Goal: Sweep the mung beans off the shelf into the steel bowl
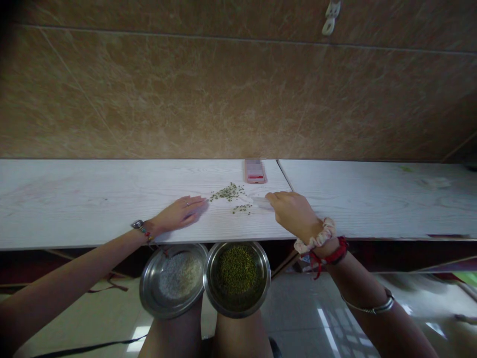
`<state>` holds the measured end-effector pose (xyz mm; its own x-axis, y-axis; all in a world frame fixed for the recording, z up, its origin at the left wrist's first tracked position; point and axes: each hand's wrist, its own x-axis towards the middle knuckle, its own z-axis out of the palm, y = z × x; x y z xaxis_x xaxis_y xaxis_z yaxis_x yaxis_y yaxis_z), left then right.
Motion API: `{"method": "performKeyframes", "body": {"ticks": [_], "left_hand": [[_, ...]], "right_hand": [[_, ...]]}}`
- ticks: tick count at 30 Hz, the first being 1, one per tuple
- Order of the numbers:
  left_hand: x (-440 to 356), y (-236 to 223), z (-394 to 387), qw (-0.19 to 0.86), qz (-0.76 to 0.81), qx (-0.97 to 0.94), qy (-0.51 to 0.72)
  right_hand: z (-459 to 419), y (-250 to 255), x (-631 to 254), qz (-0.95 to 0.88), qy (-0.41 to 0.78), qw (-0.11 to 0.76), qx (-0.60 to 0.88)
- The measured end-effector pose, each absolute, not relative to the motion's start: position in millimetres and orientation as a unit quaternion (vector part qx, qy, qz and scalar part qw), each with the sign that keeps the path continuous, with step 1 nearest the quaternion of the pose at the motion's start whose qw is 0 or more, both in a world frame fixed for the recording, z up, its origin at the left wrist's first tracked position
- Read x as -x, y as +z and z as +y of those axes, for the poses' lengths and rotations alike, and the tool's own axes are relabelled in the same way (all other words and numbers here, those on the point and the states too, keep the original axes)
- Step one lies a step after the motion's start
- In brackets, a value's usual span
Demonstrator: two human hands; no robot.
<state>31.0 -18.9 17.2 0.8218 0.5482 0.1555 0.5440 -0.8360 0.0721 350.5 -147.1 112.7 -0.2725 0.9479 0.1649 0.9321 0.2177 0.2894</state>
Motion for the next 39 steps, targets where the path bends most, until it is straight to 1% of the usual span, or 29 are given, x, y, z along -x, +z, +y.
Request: {"method": "performKeyframes", "body": {"ticks": [2, 4, 9, 16, 19, 22, 28, 31, 34, 39], "left_hand": [[-32.3, 19.7, -20.3, 0.032, 0.225, -0.971, 0.077], [-33.2, 21.3, -20.3, 0.057, 0.193, -0.977, 0.072], [-32.7, 22.4, -18.0, 0.093, 0.197, -0.974, 0.061], [-32.4, 21.3, -18.6, 0.084, 0.200, -0.974, 0.071], [-32.7, 19.5, -18.1, 0.084, 0.206, -0.972, 0.077], [-32.7, 18.5, -18.3, 0.074, 0.212, -0.971, 0.081], [-31.9, 19.8, -20.8, 0.054, 0.223, -0.970, 0.082], [-32.5, 20.2, -20.6, 0.050, 0.225, -0.970, 0.074], [-33.2, 19.7, -19.6, 0.047, 0.226, -0.971, 0.069], [-32.7, 17.9, -19.0, 0.047, 0.223, -0.971, 0.074]], "right_hand": [[-148.3, 109.6, -349.2, 0.779, 0.159, 0.043, -0.605], [-149.0, 105.1, -347.6, 0.785, 0.158, 0.041, -0.598], [-139.7, 92.8, -347.7, 0.788, 0.180, 0.002, -0.589], [-137.5, 86.7, -344.0, 0.810, 0.160, 0.000, -0.563], [-143.4, 88.3, -342.1, 0.832, 0.153, -0.014, -0.533], [-144.9, 90.3, -340.9, 0.843, 0.160, -0.038, -0.512], [-150.6, 88.9, -341.7, 0.848, 0.165, -0.033, -0.503], [-161.0, 87.4, -346.8, 0.855, 0.166, -0.049, -0.488], [-170.3, 86.5, -352.3, 0.846, 0.179, -0.062, -0.498], [-178.6, 82.7, -352.6, 0.838, 0.185, -0.048, -0.511]]}}
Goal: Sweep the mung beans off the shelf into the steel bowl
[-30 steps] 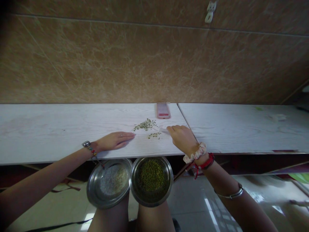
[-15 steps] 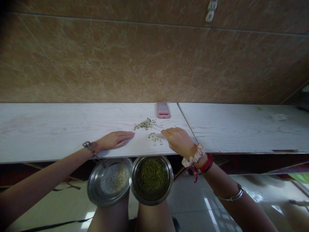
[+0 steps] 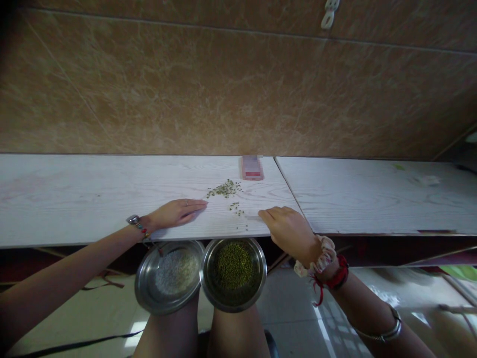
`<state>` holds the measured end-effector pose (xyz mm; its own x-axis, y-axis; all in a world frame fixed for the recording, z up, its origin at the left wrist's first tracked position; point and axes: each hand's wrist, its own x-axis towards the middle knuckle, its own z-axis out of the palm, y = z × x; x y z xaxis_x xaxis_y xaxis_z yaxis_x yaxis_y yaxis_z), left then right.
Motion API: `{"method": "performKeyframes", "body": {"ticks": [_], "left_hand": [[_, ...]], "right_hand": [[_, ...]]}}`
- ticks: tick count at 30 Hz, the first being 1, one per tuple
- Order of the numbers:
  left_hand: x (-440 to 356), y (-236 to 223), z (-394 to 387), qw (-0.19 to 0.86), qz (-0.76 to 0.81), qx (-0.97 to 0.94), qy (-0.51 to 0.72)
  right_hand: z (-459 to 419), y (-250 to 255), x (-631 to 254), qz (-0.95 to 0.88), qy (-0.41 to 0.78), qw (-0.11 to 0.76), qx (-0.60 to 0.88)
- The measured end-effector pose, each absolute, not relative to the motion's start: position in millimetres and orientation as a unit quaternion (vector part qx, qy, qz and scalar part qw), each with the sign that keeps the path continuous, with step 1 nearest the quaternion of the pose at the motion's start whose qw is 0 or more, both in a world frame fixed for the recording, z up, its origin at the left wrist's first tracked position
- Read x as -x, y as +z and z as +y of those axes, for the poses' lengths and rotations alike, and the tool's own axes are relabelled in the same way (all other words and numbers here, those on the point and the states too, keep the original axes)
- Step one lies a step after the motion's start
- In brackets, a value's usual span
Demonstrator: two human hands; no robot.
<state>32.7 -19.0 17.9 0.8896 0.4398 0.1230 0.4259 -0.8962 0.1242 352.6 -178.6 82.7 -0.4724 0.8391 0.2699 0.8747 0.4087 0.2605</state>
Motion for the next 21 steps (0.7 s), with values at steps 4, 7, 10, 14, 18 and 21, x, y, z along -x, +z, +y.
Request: {"method": "performKeyframes", "body": {"ticks": [4, 7, 10, 14, 18, 21], "left_hand": [[-32.2, 16.9, -19.2, 0.039, 0.218, -0.972, 0.081], [-32.0, 15.5, -18.2, 0.028, 0.208, -0.974, 0.082], [-31.5, 13.4, -16.4, 0.021, 0.198, -0.976, 0.087], [-30.4, 11.6, -15.0, 0.019, 0.193, -0.976, 0.096], [-30.0, 11.0, -14.8, 0.023, 0.190, -0.976, 0.104], [-30.2, 11.2, -15.3, 0.020, 0.191, -0.976, 0.104]], "right_hand": [[-182.7, 80.7, -349.4, -0.851, -0.179, 0.071, 0.489], [-182.6, 80.7, -349.7, -0.849, -0.192, 0.095, 0.482], [-181.2, 80.2, -350.2, -0.845, -0.201, 0.092, 0.486], [-182.4, 79.7, -349.5, -0.857, -0.187, 0.067, 0.475], [-185.3, 80.9, -349.2, -0.852, -0.191, 0.083, 0.481], [-187.6, 82.5, -345.8, -0.845, -0.189, 0.066, 0.496]]}}
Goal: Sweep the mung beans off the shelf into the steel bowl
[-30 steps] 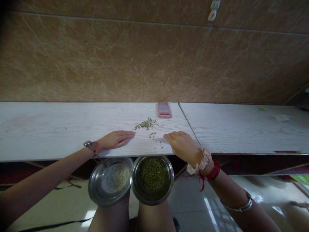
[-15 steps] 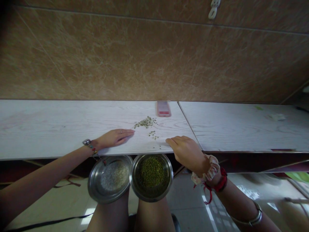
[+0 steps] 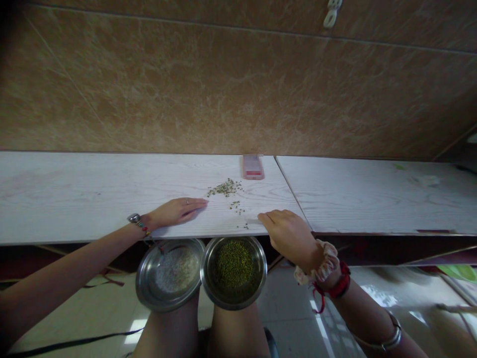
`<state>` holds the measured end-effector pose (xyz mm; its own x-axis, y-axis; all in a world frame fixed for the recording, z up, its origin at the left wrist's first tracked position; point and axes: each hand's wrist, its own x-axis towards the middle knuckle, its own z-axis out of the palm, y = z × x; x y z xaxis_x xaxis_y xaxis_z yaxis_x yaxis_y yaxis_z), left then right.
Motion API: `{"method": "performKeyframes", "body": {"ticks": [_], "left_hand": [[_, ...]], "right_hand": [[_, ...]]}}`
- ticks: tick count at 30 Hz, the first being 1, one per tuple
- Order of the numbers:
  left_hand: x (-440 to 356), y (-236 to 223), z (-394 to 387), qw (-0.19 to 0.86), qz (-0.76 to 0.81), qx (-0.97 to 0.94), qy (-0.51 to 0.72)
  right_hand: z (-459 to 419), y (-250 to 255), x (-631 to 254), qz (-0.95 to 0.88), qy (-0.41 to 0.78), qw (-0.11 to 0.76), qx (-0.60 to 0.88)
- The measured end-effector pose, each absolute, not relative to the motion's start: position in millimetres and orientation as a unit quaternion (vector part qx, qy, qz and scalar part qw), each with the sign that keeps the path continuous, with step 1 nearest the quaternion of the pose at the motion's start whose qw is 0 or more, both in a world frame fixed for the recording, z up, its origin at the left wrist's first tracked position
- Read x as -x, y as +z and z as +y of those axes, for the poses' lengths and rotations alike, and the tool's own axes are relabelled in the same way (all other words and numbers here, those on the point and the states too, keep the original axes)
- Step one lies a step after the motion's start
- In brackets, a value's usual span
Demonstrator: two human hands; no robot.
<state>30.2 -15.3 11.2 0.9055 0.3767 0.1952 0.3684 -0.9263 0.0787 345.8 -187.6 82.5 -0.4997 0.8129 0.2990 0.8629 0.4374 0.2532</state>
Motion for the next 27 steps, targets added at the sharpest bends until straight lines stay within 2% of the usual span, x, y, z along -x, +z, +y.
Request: {"method": "performKeyframes", "body": {"ticks": [4, 13, 20, 27], "left_hand": [[-30.5, 11.7, -15.9, 0.012, 0.195, -0.976, 0.098], [-31.4, 12.9, -16.7, 0.005, 0.202, -0.975, 0.089], [-32.1, 13.7, -17.8, 0.009, 0.210, -0.973, 0.091], [-31.6, 14.8, -19.0, 0.017, 0.215, -0.972, 0.091]], "right_hand": [[-195.7, 84.9, -333.4, -0.852, -0.155, 0.043, 0.498], [-208.0, 95.6, -320.2, -0.881, -0.157, 0.082, 0.438], [-175.6, 92.8, -339.6, -0.831, -0.206, 0.073, 0.512], [-160.9, 82.3, -340.1, -0.834, -0.187, 0.047, 0.517]]}}
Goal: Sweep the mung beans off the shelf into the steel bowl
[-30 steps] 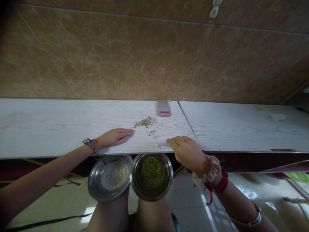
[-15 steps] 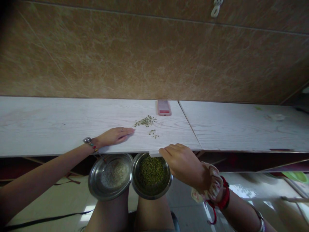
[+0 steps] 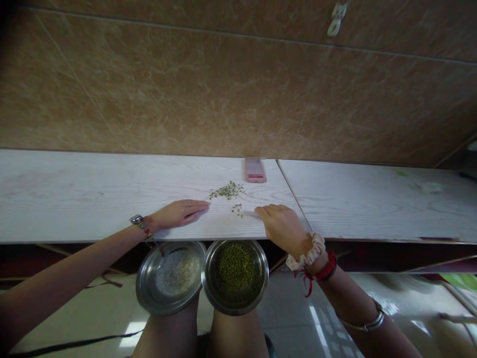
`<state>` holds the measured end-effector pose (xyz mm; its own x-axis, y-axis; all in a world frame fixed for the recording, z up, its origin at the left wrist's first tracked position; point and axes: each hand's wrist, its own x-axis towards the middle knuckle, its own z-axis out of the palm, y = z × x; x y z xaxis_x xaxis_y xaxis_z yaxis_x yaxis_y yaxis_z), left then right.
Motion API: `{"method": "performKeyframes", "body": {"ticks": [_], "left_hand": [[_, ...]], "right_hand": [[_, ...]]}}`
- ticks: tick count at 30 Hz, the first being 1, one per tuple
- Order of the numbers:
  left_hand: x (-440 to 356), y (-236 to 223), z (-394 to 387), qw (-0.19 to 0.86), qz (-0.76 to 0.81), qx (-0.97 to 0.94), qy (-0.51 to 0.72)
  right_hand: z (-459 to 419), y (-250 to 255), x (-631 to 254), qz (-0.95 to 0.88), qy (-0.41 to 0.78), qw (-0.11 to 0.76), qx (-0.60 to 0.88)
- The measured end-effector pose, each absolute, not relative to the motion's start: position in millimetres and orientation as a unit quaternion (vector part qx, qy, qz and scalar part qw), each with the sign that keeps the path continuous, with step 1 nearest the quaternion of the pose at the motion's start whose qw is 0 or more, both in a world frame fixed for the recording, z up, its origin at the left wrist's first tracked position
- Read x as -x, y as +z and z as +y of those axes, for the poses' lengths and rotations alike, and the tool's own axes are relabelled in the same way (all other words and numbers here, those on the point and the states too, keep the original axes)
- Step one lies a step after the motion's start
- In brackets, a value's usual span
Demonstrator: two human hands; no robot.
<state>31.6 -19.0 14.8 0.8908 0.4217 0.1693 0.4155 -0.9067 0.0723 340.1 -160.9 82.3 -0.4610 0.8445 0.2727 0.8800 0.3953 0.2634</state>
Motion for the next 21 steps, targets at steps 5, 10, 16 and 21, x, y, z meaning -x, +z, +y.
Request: {"method": "performKeyframes", "body": {"ticks": [5, 10, 16, 21], "left_hand": [[-31.0, 13.3, -18.4, 0.019, 0.216, -0.972, 0.090], [-31.5, 13.8, -18.1, 0.022, 0.213, -0.973, 0.089], [-31.6, 13.6, -18.1, 0.019, 0.212, -0.972, 0.096], [-31.5, 13.2, -17.1, 0.022, 0.213, -0.973, 0.089]], "right_hand": [[-161.2, 80.6, -337.8, -0.845, -0.197, 0.063, 0.493], [-164.6, 83.9, -334.6, -0.850, -0.194, 0.064, 0.486], [-165.3, 85.6, -333.6, -0.851, -0.187, 0.058, 0.488], [-164.7, 85.3, -333.7, -0.851, -0.191, 0.056, 0.486]]}}
